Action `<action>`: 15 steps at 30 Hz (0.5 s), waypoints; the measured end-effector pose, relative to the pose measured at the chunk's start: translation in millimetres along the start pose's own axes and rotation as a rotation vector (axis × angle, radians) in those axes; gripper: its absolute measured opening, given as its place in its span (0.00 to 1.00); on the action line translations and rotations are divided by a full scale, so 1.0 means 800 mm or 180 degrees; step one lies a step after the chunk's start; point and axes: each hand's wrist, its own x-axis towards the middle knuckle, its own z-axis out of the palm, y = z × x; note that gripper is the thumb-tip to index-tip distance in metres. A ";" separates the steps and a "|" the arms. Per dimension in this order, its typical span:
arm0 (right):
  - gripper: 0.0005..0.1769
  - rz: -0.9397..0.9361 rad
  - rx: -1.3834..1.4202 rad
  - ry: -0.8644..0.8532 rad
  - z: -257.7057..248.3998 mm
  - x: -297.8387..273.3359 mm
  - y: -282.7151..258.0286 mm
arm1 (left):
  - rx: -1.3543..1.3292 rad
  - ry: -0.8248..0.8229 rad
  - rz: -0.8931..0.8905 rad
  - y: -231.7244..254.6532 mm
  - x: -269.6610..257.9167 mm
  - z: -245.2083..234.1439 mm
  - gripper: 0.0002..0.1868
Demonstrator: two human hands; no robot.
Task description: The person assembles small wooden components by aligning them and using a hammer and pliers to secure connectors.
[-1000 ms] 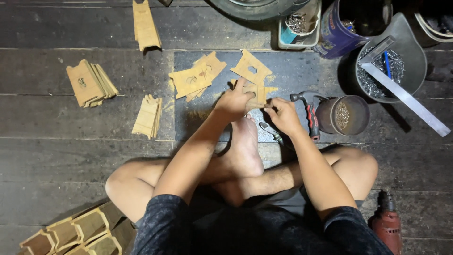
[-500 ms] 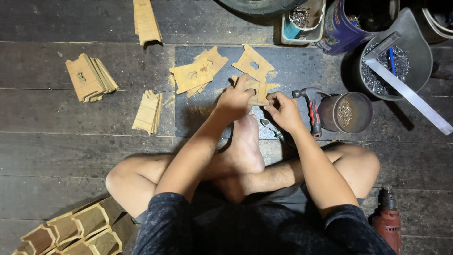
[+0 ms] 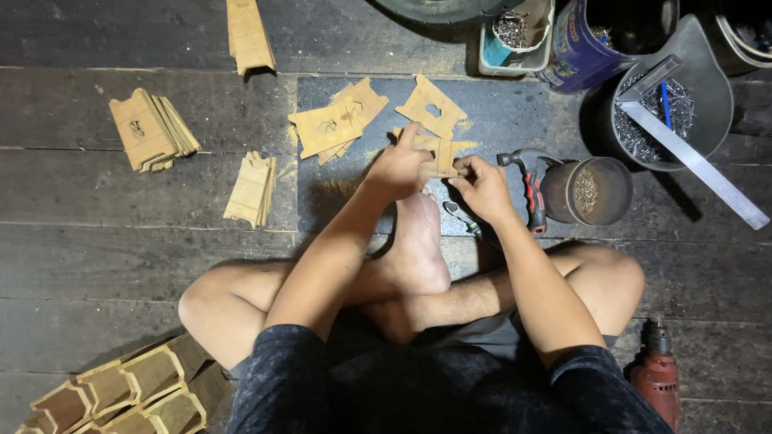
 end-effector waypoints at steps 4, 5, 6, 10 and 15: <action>0.18 0.0078 0.0092 -0.0008 -0.003 0.002 -0.005 | 0.0165 0.0121 0.0120 -0.011 0.007 0.014 0.19; 0.18 0.0122 0.0143 -0.0006 -0.003 0.002 -0.003 | 0.0224 0.0116 0.0136 -0.009 0.005 0.013 0.20; 0.18 0.0165 0.0198 -0.0001 -0.002 0.003 -0.003 | 0.0288 0.0111 0.0151 -0.008 0.004 0.012 0.21; 0.17 0.0121 0.0236 -0.0006 0.001 0.003 0.005 | 0.0257 0.0118 0.0171 -0.019 0.018 0.026 0.21; 0.19 0.0374 0.0086 -0.0056 0.003 -0.008 -0.006 | 0.0272 0.0070 0.0158 -0.027 0.035 0.037 0.23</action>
